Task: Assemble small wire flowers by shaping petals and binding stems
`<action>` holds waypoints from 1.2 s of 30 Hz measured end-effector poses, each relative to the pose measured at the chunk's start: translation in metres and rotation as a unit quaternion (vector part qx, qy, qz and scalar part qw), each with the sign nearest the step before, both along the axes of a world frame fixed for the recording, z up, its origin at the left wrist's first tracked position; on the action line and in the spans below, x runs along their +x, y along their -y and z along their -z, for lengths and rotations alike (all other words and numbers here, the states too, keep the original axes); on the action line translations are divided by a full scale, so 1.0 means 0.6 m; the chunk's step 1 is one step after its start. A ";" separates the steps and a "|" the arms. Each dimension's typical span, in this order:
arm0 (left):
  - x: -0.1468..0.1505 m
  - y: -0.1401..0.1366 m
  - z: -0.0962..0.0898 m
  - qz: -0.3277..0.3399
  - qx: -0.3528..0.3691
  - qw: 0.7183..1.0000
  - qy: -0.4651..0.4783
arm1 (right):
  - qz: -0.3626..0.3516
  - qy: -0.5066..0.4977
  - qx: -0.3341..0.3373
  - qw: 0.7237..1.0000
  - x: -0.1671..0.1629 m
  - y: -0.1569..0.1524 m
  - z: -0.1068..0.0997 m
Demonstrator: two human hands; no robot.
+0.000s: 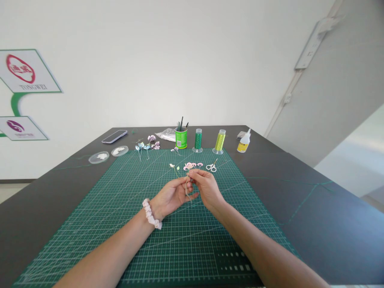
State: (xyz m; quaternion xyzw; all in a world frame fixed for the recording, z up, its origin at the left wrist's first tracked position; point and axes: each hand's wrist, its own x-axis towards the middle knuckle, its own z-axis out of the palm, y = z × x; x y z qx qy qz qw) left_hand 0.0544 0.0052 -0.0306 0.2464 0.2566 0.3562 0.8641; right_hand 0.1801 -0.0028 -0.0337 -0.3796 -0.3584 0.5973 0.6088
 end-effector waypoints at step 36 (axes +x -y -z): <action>0.005 0.012 -0.011 -0.246 0.415 0.764 -0.429 | 0.137 0.136 0.079 0.978 -0.009 0.002 -0.002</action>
